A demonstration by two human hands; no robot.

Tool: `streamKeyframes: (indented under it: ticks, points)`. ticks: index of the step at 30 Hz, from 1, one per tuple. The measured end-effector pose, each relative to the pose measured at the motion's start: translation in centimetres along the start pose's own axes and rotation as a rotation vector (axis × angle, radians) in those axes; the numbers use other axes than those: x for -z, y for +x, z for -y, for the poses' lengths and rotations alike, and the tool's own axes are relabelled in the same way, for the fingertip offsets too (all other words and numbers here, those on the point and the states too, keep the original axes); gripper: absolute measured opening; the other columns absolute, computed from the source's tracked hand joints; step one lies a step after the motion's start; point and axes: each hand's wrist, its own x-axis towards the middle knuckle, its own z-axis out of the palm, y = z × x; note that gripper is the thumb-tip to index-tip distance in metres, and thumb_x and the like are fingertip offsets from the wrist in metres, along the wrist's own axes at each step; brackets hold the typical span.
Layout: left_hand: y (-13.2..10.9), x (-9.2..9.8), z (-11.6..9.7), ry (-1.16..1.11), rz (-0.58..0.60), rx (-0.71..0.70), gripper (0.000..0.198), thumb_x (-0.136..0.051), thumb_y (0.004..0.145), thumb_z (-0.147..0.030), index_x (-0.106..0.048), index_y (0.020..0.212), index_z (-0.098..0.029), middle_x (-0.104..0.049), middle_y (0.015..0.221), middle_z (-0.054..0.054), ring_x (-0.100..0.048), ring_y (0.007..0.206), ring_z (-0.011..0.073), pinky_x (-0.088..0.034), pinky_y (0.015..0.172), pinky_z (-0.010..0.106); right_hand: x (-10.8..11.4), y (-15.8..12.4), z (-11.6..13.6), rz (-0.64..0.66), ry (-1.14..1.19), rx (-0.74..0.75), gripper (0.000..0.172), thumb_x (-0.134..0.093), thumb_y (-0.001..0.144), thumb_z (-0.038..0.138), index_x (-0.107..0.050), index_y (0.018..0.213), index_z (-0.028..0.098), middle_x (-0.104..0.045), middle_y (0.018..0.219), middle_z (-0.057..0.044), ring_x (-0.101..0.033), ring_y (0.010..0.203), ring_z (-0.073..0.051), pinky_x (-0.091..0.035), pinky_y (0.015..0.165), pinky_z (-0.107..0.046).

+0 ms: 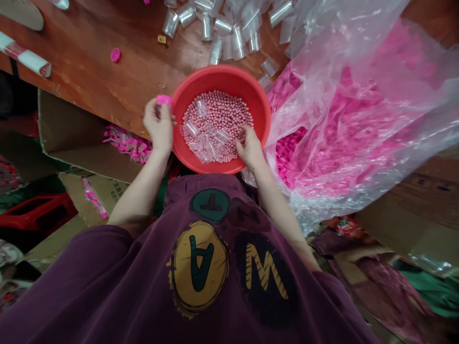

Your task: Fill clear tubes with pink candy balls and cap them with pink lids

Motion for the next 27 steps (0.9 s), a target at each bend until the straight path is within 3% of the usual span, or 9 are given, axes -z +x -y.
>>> streamKeyframes:
  ticks: [3, 7, 9, 11, 14, 18, 22, 25, 27]
  points:
    - [3.3, 2.5, 0.6, 0.133, -0.192, 0.005, 0.029, -0.066, 0.111, -0.033, -0.060, 0.137, -0.022, -0.073, 0.124, 0.000, -0.057, 0.125, 0.0199, -0.048, 0.117, 0.045, -1.2, 0.5, 1.3, 0.062, -0.073, -0.043, 0.048, -0.061, 0.096, 0.015, -0.064, 0.144, 0.014, -0.068, 0.145, -0.023, -0.064, 0.139, -0.041, -0.051, 0.124, -0.065]
    - [1.6, 0.8, -0.1, 0.413, -0.308, -0.126, 0.062, -0.075, 0.100, -0.018, -0.051, 0.157, -0.018, -0.046, 0.177, 0.009, -0.030, 0.168, 0.0315, -0.020, 0.141, 0.058, -3.3, 1.6, 2.8, 0.016, 0.235, -0.234, 0.031, -0.069, 0.088, 0.009, -0.073, 0.118, 0.015, -0.066, 0.145, -0.022, -0.062, 0.136, -0.039, -0.041, 0.130, -0.066]
    - [-1.2, -1.6, -0.6, 0.423, -0.143, -0.234, 0.046, -0.071, 0.102, -0.025, -0.063, 0.146, -0.021, -0.052, 0.173, 0.010, -0.033, 0.169, 0.0319, -0.023, 0.142, 0.057, -3.6, 1.9, 2.5, -0.010, 0.400, -0.305, 0.014, -0.072, 0.089, 0.015, -0.071, 0.102, 0.018, -0.072, 0.129, -0.016, -0.066, 0.124, -0.032, -0.046, 0.126, -0.059]
    - [-4.2, -4.2, -0.9, 0.343, 0.122, -0.185, 0.021, -0.067, 0.101, -0.024, -0.074, 0.120, -0.020, -0.075, 0.140, 0.012, -0.061, 0.146, 0.0296, -0.043, 0.131, 0.052, -3.5, 1.7, 1.9, -0.008, 0.494, -0.346, 0.010, -0.073, 0.094, 0.028, -0.069, 0.100, 0.021, -0.074, 0.109, -0.009, -0.069, 0.106, -0.026, -0.057, 0.111, -0.050]
    - [-7.1, -7.4, -1.5, 0.126, 0.485, 0.167, 0.012, -0.073, 0.093, -0.017, -0.077, 0.105, -0.017, -0.079, 0.095, 0.006, -0.074, 0.093, 0.0195, -0.060, 0.092, 0.035, -2.6, 0.7, 1.5, 0.032, 0.703, -0.372, 0.033, -0.072, 0.098, 0.056, -0.070, 0.106, 0.024, -0.075, 0.091, -0.003, -0.070, 0.085, -0.020, -0.063, 0.090, -0.039]
    - [-7.3, -8.5, -2.4, -0.186, 0.782, 0.554, 0.035, -0.088, 0.083, -0.021, -0.078, 0.115, -0.012, -0.075, 0.080, 0.001, -0.061, 0.062, 0.0094, -0.045, 0.059, 0.022, -1.7, -0.5, 1.9, 0.152, 1.279, -0.411, 0.043, -0.091, 0.081, 0.060, -0.077, 0.100, 0.024, -0.076, 0.088, -0.001, -0.070, 0.084, -0.017, -0.064, 0.090, -0.034]
    - [-5.1, -8.4, -2.9, -0.170, 0.887, 0.580, 0.040, -0.094, 0.075, -0.023, -0.079, 0.110, -0.013, -0.076, 0.085, 0.002, -0.060, 0.063, 0.0086, -0.045, 0.059, 0.022, -1.5, -0.4, 2.9, 0.167, 1.453, -0.545, 0.031, -0.097, 0.081, 0.043, -0.079, 0.097, 0.023, -0.078, 0.090, -0.001, -0.070, 0.083, -0.014, -0.064, 0.084, -0.030]
    - [-2.7, -9.0, -3.2, 0.114, 0.793, 0.346, 0.029, -0.089, 0.080, -0.018, -0.075, 0.104, -0.015, -0.075, 0.093, 0.002, -0.065, 0.076, 0.0132, -0.055, 0.076, 0.027, -0.6, -1.1, 3.6, 0.143, 1.316, -0.569, 0.037, -0.098, 0.079, 0.043, -0.079, 0.105, 0.024, -0.077, 0.086, 0.001, -0.068, 0.075, -0.013, -0.059, 0.071, -0.026]
    - [-1.2, -9.8, -3.4, 0.507, 0.704, 0.089, 0.028, -0.085, 0.085, -0.012, -0.074, 0.109, -0.015, -0.076, 0.106, 0.007, -0.070, 0.096, 0.0203, -0.058, 0.095, 0.035, 0.9, -2.5, 3.3, 0.159, 1.184, -0.498, 0.041, -0.097, 0.080, 0.048, -0.079, 0.108, 0.024, -0.076, 0.082, 0.002, -0.067, 0.070, -0.012, -0.055, 0.064, -0.025]
